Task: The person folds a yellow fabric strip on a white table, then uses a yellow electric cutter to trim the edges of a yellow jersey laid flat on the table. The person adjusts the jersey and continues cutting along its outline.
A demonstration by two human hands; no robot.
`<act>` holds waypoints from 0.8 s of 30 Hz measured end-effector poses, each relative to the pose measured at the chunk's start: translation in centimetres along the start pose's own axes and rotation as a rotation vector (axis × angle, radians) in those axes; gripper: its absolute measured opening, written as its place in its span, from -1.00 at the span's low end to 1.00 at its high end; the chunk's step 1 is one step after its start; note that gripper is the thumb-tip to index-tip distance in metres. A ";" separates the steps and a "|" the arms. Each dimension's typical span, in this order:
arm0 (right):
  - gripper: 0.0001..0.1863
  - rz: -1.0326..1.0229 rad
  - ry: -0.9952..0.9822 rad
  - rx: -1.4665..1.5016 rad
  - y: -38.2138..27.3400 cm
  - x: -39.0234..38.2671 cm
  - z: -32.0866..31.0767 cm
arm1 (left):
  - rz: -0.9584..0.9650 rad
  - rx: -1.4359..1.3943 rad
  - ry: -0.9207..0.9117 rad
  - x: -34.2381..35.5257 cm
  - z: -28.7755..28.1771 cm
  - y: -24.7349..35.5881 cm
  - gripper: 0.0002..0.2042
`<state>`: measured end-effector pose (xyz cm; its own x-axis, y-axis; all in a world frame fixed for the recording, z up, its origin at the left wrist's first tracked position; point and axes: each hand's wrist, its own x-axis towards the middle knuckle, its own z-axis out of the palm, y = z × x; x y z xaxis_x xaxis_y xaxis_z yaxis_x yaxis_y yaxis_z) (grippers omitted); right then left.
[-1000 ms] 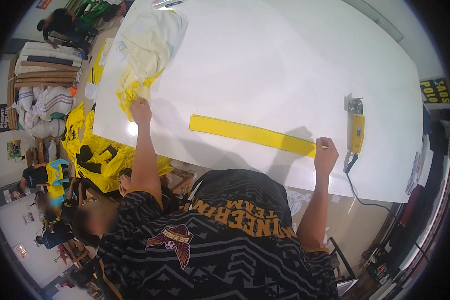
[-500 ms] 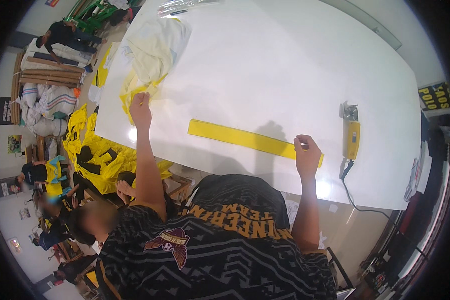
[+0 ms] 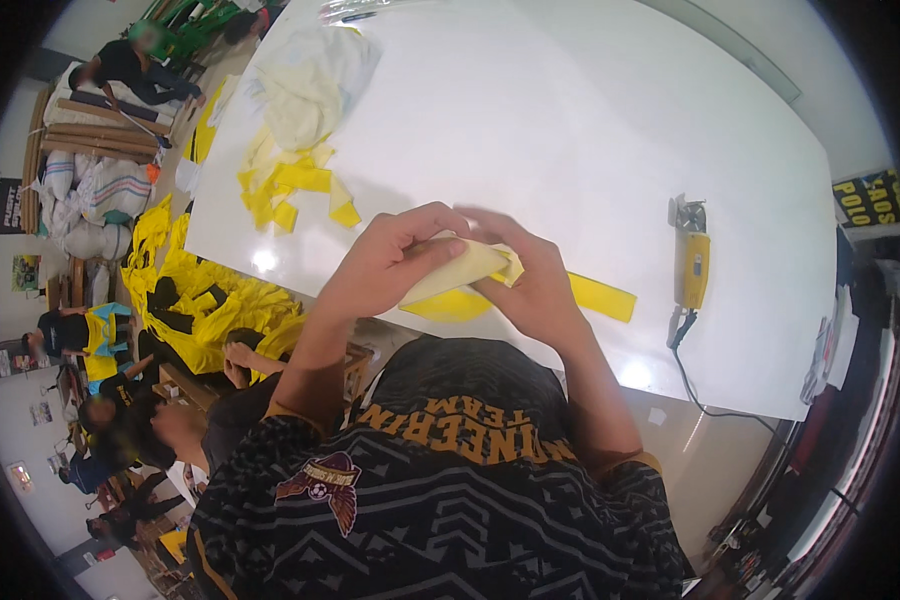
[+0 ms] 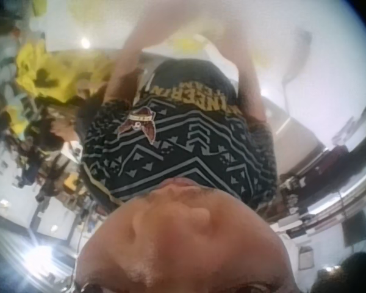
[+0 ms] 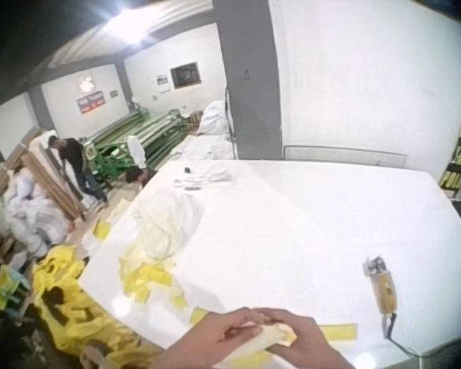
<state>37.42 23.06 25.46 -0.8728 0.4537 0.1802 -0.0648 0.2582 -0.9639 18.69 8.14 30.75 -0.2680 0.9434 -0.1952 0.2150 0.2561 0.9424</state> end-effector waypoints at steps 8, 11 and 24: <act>-0.55 0.162 0.208 -0.002 0.6 -4.0 -4.3 | 0.082 0.418 -0.069 -0.8 -0.2 -0.8 -0.64; -0.56 0.201 0.345 0.023 0.8 -5.9 -7.2 | 0.126 0.639 0.096 -0.5 -0.2 -3.5 -0.59; -0.78 0.507 0.429 -0.056 8.0 -13.2 -15.4 | -0.035 0.306 0.093 0.4 -6.9 -15.8 -0.77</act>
<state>55.90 32.28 18.44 -0.5184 0.8265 -0.2194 0.3379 -0.0376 -0.9404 8.71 2.97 17.66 -0.3615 0.9134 -0.1873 0.4725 0.3527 0.8077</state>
